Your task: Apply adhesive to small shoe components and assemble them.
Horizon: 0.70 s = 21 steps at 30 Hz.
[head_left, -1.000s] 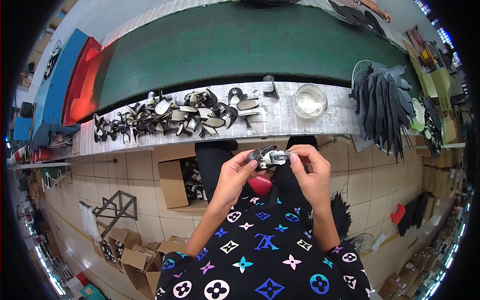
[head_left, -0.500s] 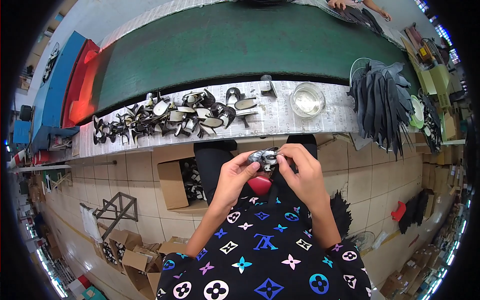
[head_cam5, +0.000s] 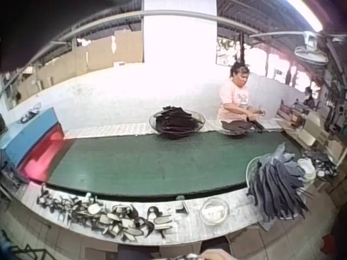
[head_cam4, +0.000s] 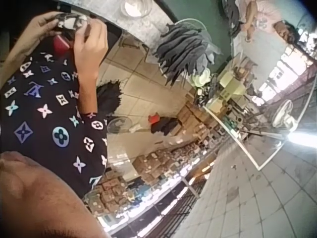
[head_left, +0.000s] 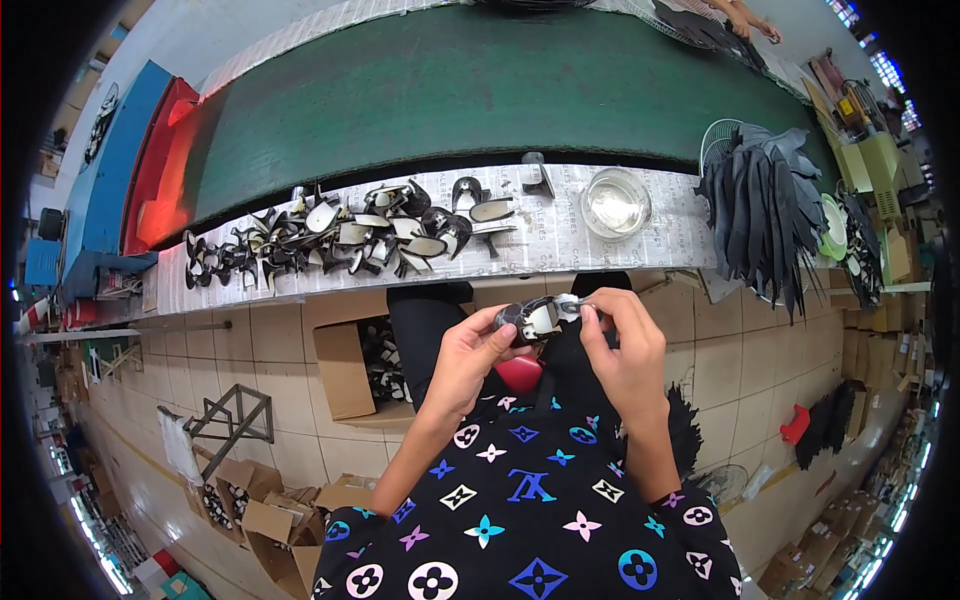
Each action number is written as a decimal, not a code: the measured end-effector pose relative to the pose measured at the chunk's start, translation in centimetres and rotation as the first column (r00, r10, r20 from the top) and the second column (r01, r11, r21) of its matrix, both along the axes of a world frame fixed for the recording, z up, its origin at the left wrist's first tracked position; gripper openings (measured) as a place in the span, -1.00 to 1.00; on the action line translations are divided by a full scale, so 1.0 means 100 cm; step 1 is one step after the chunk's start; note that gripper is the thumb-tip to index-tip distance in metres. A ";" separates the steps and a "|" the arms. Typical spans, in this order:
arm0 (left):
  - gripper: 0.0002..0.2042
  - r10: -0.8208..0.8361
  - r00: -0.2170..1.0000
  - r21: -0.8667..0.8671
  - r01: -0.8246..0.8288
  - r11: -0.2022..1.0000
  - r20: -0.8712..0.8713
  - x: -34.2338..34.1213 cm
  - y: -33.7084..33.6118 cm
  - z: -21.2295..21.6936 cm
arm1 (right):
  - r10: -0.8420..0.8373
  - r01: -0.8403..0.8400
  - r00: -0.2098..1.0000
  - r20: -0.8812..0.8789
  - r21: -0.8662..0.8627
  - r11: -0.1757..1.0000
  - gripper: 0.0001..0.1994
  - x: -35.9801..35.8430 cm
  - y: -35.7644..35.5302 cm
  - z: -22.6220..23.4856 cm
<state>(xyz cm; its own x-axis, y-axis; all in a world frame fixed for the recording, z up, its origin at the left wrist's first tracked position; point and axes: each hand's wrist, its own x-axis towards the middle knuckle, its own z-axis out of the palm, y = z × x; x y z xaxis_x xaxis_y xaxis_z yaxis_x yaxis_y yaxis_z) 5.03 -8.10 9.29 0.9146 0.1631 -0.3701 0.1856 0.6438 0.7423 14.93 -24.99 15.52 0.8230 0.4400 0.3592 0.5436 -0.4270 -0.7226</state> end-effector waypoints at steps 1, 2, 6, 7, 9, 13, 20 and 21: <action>-0.69 -0.002 1.000 -0.016 0.002 1.000 0.001 0.000 0.000 0.001 | -0.001 0.001 1.000 0.002 0.001 1.000 -0.90 -0.001 -0.001 0.002; -0.69 -0.002 1.000 -0.016 0.002 1.000 0.003 0.000 0.000 0.001 | -0.002 0.003 0.997 -0.072 0.018 1.000 -0.91 -0.002 -0.003 0.006; -0.68 -0.003 1.000 -0.039 0.003 0.999 0.002 0.000 -0.001 0.003 | -0.010 0.021 0.985 -0.169 0.062 0.998 -0.92 -0.007 -0.005 0.005; -0.68 -0.002 1.000 -0.044 0.002 0.999 0.001 -0.001 -0.001 0.004 | -0.011 0.022 0.985 -0.171 0.062 0.998 -0.92 -0.008 -0.004 0.004; -0.69 -0.004 1.000 -0.045 0.004 0.999 -0.005 0.000 -0.001 0.004 | 0.020 -0.009 0.986 -0.168 0.067 0.998 -0.91 -0.010 -0.004 0.003; -0.70 -0.010 1.000 -0.043 0.010 0.999 -0.005 0.001 -0.002 0.007 | 0.041 -0.030 0.981 -0.190 0.064 0.998 -0.91 -0.014 -0.001 0.002; -0.77 0.011 0.999 -0.094 -0.014 0.995 -0.033 0.004 -0.004 0.009 | 0.088 -0.078 0.981 -0.172 0.061 0.995 -0.88 -0.014 0.004 0.000; -0.77 0.013 0.999 -0.089 -0.016 0.996 -0.037 0.004 -0.004 0.010 | 0.092 -0.084 0.982 -0.167 0.058 0.995 -0.88 -0.014 0.004 0.000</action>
<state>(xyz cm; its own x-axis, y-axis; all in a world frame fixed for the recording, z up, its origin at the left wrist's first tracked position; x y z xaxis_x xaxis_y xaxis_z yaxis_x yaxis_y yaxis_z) 5.41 -8.48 10.24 0.8978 0.1411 -0.4171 0.2016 0.7104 0.6743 13.54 -24.59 15.51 0.8328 0.4983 0.2411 0.4452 -0.3440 -0.8267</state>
